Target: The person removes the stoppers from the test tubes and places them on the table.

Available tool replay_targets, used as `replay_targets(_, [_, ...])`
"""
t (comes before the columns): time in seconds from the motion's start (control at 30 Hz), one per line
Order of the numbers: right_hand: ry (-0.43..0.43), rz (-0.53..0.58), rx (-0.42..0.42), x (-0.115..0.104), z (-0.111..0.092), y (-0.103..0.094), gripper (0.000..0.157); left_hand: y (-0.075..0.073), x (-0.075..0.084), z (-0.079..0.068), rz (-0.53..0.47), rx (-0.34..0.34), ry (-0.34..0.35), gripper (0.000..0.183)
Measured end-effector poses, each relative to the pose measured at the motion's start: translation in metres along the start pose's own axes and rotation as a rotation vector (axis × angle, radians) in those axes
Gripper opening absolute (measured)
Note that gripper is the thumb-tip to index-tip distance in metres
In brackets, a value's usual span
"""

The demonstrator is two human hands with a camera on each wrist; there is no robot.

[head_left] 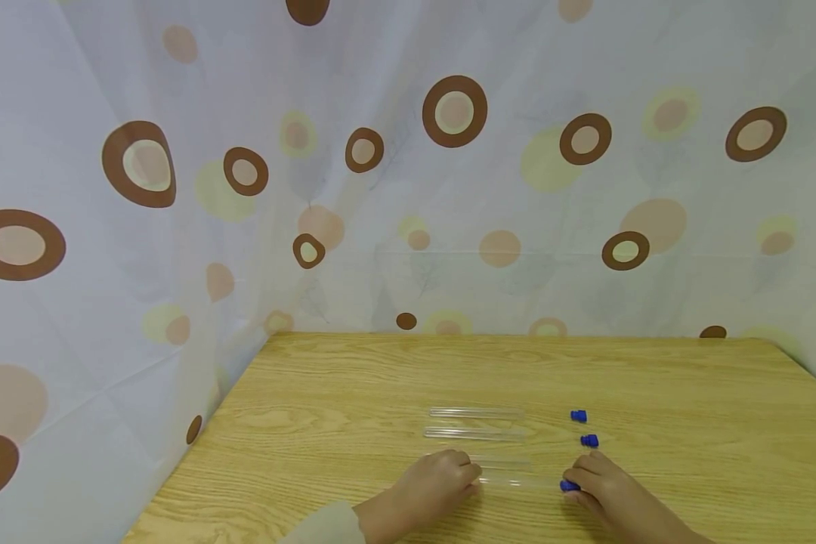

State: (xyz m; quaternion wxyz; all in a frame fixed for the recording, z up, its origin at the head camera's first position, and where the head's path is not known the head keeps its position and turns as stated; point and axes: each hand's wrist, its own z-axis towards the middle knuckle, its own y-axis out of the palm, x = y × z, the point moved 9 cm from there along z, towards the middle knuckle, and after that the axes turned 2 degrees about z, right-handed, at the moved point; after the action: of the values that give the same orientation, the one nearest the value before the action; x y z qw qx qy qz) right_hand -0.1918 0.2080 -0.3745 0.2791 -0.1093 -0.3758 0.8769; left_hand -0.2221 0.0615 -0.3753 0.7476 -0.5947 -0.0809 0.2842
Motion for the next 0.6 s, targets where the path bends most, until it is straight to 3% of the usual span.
replay_targets(0.6, [0.006, 0.013, -0.033, -0.0009, -0.0002, -0.0019, 0.023, -0.0004, 0.0072, -0.0009, 0.03, 0.039, 0.048, 0.012])
